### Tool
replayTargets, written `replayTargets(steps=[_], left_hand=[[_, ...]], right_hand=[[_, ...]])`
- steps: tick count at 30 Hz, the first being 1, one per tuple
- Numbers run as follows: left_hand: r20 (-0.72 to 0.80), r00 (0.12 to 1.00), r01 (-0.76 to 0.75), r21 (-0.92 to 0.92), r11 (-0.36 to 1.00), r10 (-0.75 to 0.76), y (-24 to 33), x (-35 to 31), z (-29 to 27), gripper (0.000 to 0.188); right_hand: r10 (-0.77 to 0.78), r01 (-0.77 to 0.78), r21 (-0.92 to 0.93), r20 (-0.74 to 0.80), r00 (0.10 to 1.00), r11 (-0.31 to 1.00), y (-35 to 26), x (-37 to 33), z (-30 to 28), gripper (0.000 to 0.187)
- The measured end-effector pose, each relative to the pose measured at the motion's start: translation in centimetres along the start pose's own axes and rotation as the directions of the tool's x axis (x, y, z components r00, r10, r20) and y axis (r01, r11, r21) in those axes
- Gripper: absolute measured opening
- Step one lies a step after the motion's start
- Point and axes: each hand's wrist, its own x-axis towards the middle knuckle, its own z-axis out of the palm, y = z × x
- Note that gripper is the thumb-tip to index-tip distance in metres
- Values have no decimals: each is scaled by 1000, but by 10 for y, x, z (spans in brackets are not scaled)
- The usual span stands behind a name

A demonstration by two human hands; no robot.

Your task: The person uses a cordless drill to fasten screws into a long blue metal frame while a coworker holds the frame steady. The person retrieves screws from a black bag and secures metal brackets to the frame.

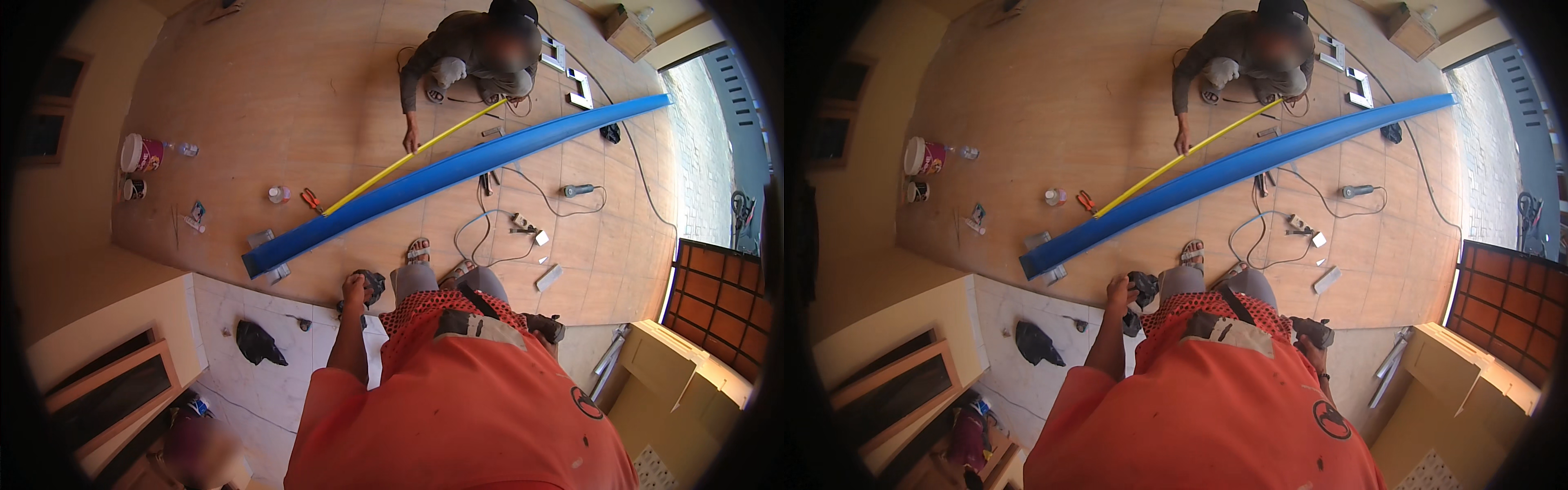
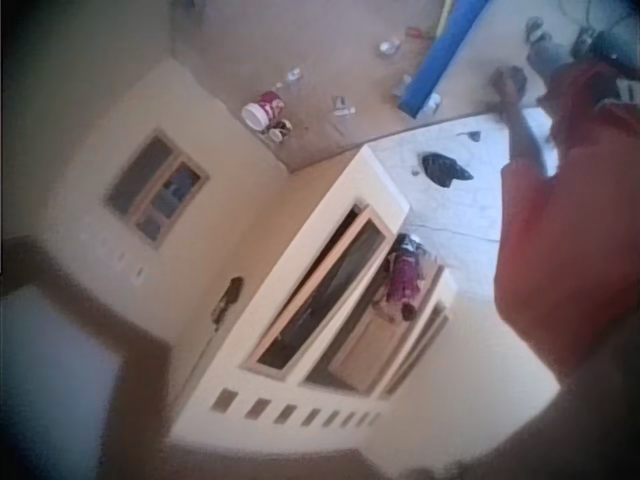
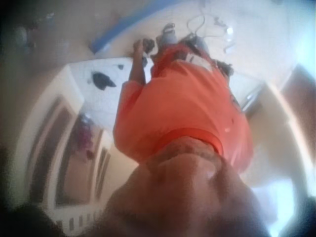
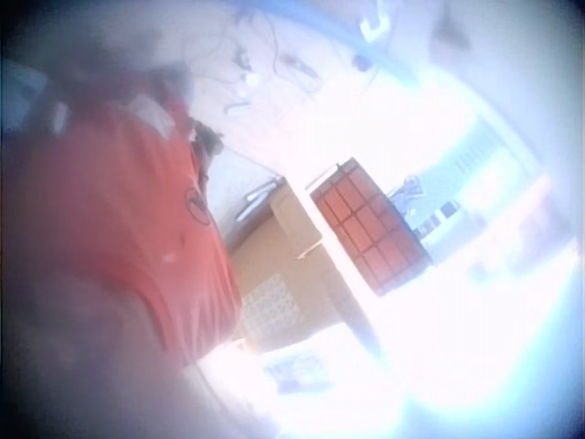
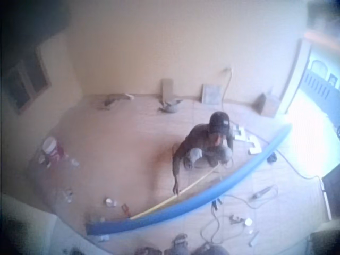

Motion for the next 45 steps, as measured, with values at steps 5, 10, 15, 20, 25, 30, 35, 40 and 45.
replayTargets(steps=[5,10,15,20,25,30,35,40,45], left_hand=[[-11,1000,-18,-95,995,17,-32,-13,-8,42],[-134,990,-64,-247,967,31,-78,-58,-11,33],[-262,965,-86,-406,910,-26,-150,-125,-3,26],[-341,935,-188,-711,678,-98,-269,-203,32,32],[-361,773,31,-799,600,-521,-391,-256,111,31],[-241,704,36,-927,373,-668,-444,-269,199,30],[-244,749,-93,-959,266,-616,-414,-268,223,35],[-416,723,-437,-894,101,-552,-400,-280,237,35],[-353,739,-368,-925,95,-574,-413,-299,310,38]], right_hand=[[-3,2,23,73,997,1000,-22,18,-8,40],[6,7,-50,255,967,999,-61,56,-10,33],[-38,133,-206,410,911,969,-77,109,-10,30],[101,200,-489,522,847,849,-110,145,13,28],[152,310,-653,550,821,691,-131,167,38,23],[249,466,-713,651,717,524,-168,160,107,20],[260,664,-656,754,603,359,-185,155,183,25],[404,766,-597,778,481,237,-170,115,252,25],[490,880,-435,819,298,192,-148,119,271,26]])
